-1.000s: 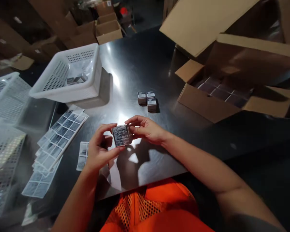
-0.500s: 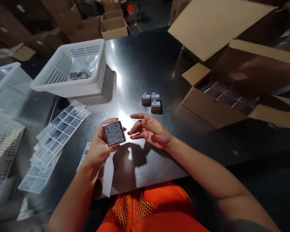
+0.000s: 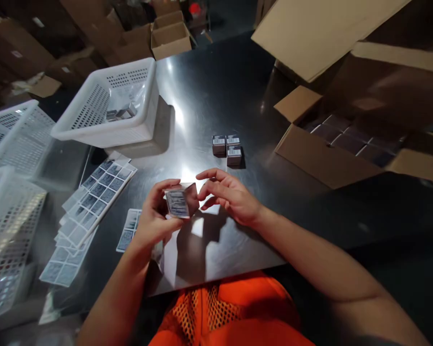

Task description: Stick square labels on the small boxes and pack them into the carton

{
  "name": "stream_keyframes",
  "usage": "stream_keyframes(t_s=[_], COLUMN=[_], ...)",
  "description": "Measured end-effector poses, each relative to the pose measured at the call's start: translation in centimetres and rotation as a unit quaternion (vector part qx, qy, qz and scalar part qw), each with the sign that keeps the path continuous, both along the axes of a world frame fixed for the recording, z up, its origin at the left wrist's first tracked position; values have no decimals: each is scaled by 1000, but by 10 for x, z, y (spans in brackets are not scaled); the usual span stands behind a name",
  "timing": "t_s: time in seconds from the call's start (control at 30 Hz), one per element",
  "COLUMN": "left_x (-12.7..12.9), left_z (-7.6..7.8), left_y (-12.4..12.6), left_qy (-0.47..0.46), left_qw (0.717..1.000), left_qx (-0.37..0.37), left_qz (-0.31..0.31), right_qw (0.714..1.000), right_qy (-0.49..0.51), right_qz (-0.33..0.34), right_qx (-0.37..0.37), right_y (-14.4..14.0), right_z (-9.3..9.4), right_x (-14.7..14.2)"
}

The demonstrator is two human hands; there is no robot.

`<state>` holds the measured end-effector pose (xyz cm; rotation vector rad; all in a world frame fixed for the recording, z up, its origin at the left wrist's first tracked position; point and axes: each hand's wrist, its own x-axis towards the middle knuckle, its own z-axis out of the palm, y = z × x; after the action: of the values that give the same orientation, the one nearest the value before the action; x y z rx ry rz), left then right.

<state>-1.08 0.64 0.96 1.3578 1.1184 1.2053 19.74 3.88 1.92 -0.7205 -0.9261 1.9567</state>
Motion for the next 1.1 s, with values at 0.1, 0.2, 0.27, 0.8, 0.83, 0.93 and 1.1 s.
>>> stream_keyframes(t_s=[0.1,0.2,0.27,0.8,0.83,0.93,1.1], left_x=[2,2,2,-2,-2,-2,-3], left_z=[-1,-3,-3,-5,-5,-4,0], left_y=[0,-1,-2,-7,-7,-4,-5], left_qy=[87,118,124,147,153,173,214], left_qw=[993,987,984,987,986,983,974], left_qx=[62,102,123,41,27,16,42], left_qz=[41,50,46,56,62,66,64], right_qw=[998,997,997,994,992,955,714], right_qy=[-59,-66,-63,-46,-57,-182,-458], right_qz=[-30,-20,-18,85,69,-91,-390], right_qx=[-18,-43,-48,53,89,215,358], right_y=[1,2,2,5,7,9,28], right_z=[-1,-1,-1,-8,-3,24,74], right_x=[-3,-5,-5,2,6,31,120])
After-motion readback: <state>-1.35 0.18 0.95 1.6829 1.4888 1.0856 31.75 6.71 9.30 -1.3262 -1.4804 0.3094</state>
